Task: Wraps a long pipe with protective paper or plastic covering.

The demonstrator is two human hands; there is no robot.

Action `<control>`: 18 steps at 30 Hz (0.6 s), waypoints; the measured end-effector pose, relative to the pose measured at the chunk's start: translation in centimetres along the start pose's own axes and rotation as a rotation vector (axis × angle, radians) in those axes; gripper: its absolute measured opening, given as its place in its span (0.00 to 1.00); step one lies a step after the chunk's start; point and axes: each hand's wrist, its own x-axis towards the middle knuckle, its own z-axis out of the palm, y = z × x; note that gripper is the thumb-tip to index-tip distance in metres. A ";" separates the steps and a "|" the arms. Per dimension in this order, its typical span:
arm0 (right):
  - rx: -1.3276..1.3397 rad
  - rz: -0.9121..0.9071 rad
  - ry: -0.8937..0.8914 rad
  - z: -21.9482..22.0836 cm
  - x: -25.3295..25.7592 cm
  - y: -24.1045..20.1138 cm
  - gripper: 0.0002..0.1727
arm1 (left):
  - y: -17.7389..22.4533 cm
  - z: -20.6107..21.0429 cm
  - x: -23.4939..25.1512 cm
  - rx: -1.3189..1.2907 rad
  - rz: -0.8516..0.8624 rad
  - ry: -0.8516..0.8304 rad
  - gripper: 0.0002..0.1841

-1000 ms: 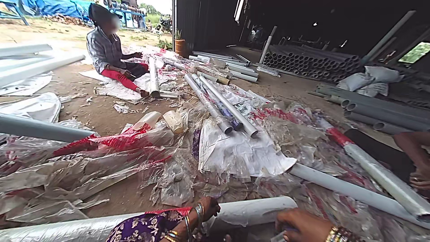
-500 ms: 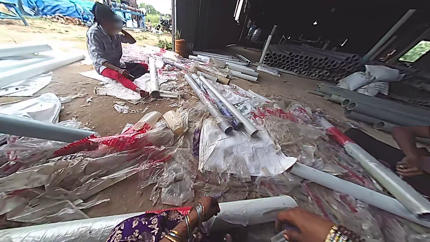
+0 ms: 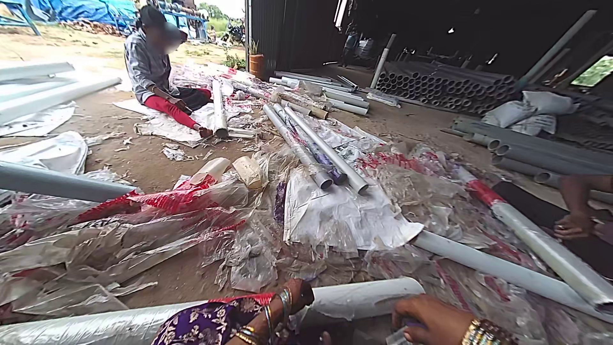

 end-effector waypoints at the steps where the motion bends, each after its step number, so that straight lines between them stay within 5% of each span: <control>1: -0.001 0.000 0.000 0.0 0.0 0.0 0.19 | 0.1 0.0 0.0 0.004 -0.001 -0.005 0.17; 18: 0.002 0.004 0.011 0.0 -0.2 -0.1 0.19 | 0.2 -0.2 -0.2 -0.010 0.016 -0.005 0.18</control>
